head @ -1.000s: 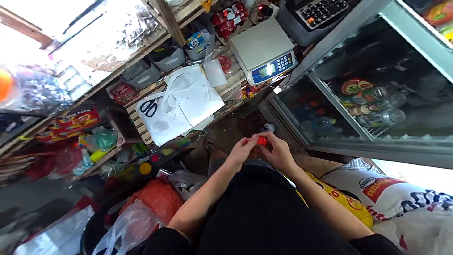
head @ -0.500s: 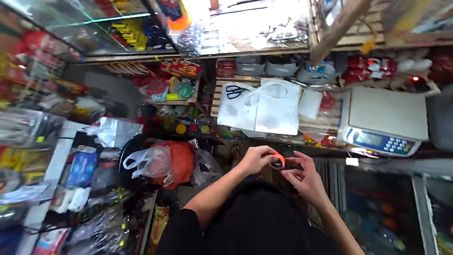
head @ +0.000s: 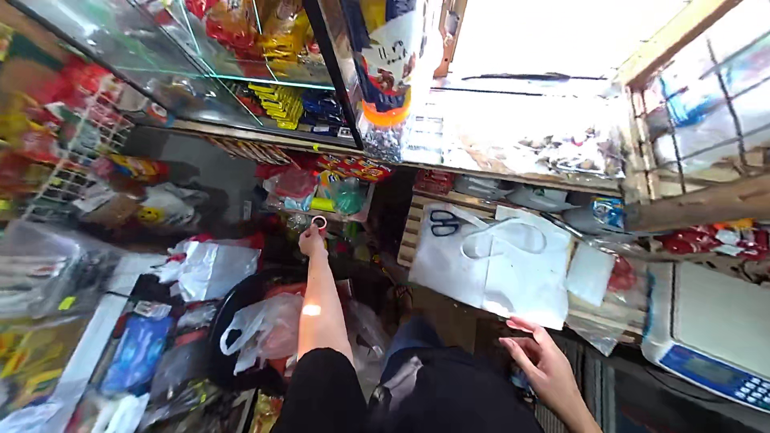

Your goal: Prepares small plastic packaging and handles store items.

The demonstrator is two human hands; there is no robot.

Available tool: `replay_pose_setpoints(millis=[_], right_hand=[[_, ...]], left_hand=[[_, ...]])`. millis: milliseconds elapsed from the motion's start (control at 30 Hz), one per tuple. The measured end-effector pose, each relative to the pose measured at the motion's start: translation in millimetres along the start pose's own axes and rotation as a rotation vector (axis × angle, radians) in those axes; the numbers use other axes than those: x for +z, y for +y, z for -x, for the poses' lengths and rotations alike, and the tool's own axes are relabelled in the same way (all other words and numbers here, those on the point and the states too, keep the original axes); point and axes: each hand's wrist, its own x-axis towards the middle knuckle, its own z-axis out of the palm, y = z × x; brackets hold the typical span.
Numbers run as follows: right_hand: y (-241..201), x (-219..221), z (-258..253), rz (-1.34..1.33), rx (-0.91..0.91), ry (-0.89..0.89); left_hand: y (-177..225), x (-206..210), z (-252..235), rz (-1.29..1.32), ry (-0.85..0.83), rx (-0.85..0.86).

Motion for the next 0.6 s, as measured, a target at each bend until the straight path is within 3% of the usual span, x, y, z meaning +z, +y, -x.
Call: replay_pose_setpoints(millis=[133, 267, 433, 600], right_hand=[[-21, 17, -28, 0.048, 0.059, 0.027], [-30, 26, -44, 0.086, 0.113, 0.036], [-31, 14, -63, 0.133, 0.263, -0.019], [-5, -8, -96, 0.187, 0.398, -0.029]], left_hand=[[24, 37, -50, -0.176, 0.008, -0.119], [22, 74, -90, -0.122, -0.079, -0.132], [1, 84, -110, -0.251, -0.207, -0.069], [5, 66, -95, -0.17, -0.353, 0.037]])
